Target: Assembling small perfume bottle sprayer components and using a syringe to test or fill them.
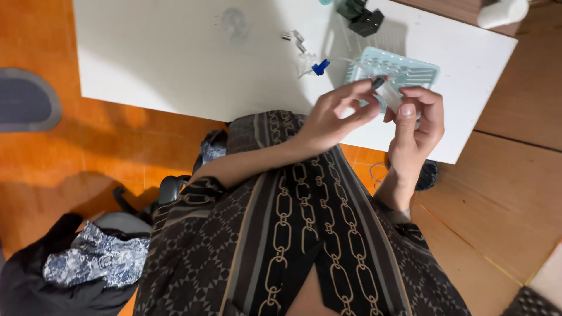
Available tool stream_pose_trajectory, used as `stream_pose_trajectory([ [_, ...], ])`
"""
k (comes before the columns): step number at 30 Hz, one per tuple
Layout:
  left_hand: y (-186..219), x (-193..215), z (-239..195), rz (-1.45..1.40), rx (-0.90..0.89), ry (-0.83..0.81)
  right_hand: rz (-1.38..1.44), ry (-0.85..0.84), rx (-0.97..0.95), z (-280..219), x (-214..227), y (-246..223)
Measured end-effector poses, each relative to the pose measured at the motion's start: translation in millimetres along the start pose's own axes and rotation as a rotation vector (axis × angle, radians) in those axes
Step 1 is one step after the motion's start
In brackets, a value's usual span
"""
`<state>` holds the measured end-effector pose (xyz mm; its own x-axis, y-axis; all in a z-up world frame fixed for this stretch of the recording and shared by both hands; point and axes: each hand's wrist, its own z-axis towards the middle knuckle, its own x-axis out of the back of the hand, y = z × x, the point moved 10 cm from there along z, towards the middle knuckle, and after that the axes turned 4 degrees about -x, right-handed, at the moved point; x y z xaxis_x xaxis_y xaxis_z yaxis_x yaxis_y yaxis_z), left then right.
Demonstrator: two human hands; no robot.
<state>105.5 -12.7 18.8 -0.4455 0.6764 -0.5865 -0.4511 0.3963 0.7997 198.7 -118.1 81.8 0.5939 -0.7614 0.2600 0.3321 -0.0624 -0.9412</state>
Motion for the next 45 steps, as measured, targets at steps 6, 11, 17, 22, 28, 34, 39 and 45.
stream_pose_trajectory([
  [6, -3, -10, 2, -0.188, 0.116, 0.078, -0.036, -0.004, 0.048, -12, -7, -14],
  [11, -12, -6, -3, -0.203, 0.156, 0.116, -0.073, 0.152, 0.021, -33, 30, 13],
  [17, -18, -8, -9, -0.2, 0.186, 0.124, 0.016, 0.269, -0.013, -46, 31, 8],
  [22, -12, -6, -9, -0.168, 0.224, 0.087, 0.033, 0.292, -0.033, -55, 32, 10],
  [28, -8, -2, -7, -0.213, 0.24, 0.115, 0.062, 0.291, -0.009, -52, 33, 3],
  [34, -8, 4, -5, -0.204, 0.217, 0.137, 0.074, 0.274, -0.002, -52, 37, 9],
  [39, -10, 10, -1, -0.252, 0.174, 0.17, 0.058, 0.229, 0.029, -44, 33, 6],
  [45, -7, 17, 2, -0.256, 0.135, 0.204, 0.099, 0.175, 0.047, -35, 33, 7],
])
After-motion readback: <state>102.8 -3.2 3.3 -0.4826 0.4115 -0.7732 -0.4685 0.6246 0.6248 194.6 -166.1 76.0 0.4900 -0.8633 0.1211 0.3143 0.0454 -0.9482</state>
